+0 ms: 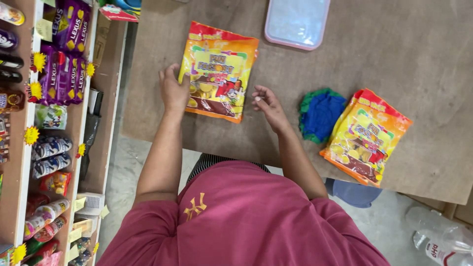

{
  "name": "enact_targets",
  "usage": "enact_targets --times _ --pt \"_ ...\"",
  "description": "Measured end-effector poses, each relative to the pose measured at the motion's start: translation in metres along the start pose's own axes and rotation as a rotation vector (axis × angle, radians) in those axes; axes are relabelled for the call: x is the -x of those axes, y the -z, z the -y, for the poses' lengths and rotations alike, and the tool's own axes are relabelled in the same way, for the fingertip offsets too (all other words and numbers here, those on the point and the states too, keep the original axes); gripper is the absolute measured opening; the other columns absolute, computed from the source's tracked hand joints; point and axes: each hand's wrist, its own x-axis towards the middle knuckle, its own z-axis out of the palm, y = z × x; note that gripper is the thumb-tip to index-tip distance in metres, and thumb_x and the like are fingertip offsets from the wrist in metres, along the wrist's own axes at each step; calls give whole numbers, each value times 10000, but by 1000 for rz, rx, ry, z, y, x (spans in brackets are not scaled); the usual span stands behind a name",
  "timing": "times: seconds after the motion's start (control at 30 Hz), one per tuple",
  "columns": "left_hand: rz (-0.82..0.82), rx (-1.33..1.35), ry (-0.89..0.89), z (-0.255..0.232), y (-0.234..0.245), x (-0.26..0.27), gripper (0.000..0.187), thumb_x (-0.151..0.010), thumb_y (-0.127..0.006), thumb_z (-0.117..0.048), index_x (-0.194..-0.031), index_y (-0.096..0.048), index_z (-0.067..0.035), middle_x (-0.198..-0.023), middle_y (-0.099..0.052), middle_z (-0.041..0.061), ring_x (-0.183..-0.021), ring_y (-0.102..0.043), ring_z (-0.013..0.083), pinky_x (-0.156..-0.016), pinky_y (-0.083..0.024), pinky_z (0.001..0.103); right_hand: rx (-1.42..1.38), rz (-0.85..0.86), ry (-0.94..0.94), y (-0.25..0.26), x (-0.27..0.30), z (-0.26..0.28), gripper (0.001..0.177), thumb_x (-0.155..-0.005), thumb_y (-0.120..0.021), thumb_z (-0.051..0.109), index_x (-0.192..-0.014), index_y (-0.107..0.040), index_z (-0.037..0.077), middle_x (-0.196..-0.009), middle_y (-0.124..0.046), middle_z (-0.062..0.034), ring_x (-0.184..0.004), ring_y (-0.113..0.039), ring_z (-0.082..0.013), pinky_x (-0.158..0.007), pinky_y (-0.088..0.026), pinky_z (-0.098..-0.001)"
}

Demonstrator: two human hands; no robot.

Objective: The person repeatedly takes snack packages from a shelf, wipes each package with a blue and green cloth on a table, and returns them to the shelf. The person handles Curly Tops, Fun Factory, and Hello Kitty snack packages one at a time, wiping both sides before restocking.

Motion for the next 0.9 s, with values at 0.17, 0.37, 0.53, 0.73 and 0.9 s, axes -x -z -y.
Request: enact_targets --times 0.17,0.37,0.53,0.73,0.9 --pt "148 72 143 38 -16 -6 407 -920 -764 -184 -1265 -629 -14 -1177 -676 173 -1081 -676 306 -931 -538 406 5 -9 -35 -28 -19 -3 519 -1011 -610 160 -1498 -454 70 -1226 -584 -24 -1013 -611 -110 -863 -522 -279" --pt "287 242 309 28 -18 -20 279 -917 -734 -194 -1142 -688 -35 -1007 -769 131 -912 -750 224 -817 -573 372 158 -178 100 -49 -34 -11 410 -1007 -683 131 -1386 -550 45 -1043 -609 17 -916 -581 -67 -833 -515 -246" --pt "305 117 227 7 -4 -32 188 -914 -766 -201 -949 -676 -39 -927 -734 119 -827 -722 275 -752 -556 408 142 -279 115 -56 -40 -18 247 -995 -697 101 -1207 -577 60 -960 -602 35 -831 -562 -48 -754 -497 -236" --pt "243 -5 -99 -46 16 -37 157 -874 -767 -130 -857 -637 -44 -1041 -657 126 -870 -672 345 -737 -521 453 16 -216 128 -44 -34 -17 104 -1019 -610 30 -1104 -566 70 -996 -620 22 -927 -583 -66 -870 -507 -252" --pt "479 655 -68 -46 -31 -29 159 -946 -708 -64 -905 -556 -44 -1026 -647 53 -866 -600 160 -751 -493 312 -165 -226 238 -35 1 24 104 -1017 -567 0 -1078 -571 84 -1420 -574 -19 -1226 -556 -109 -1091 -438 -294"
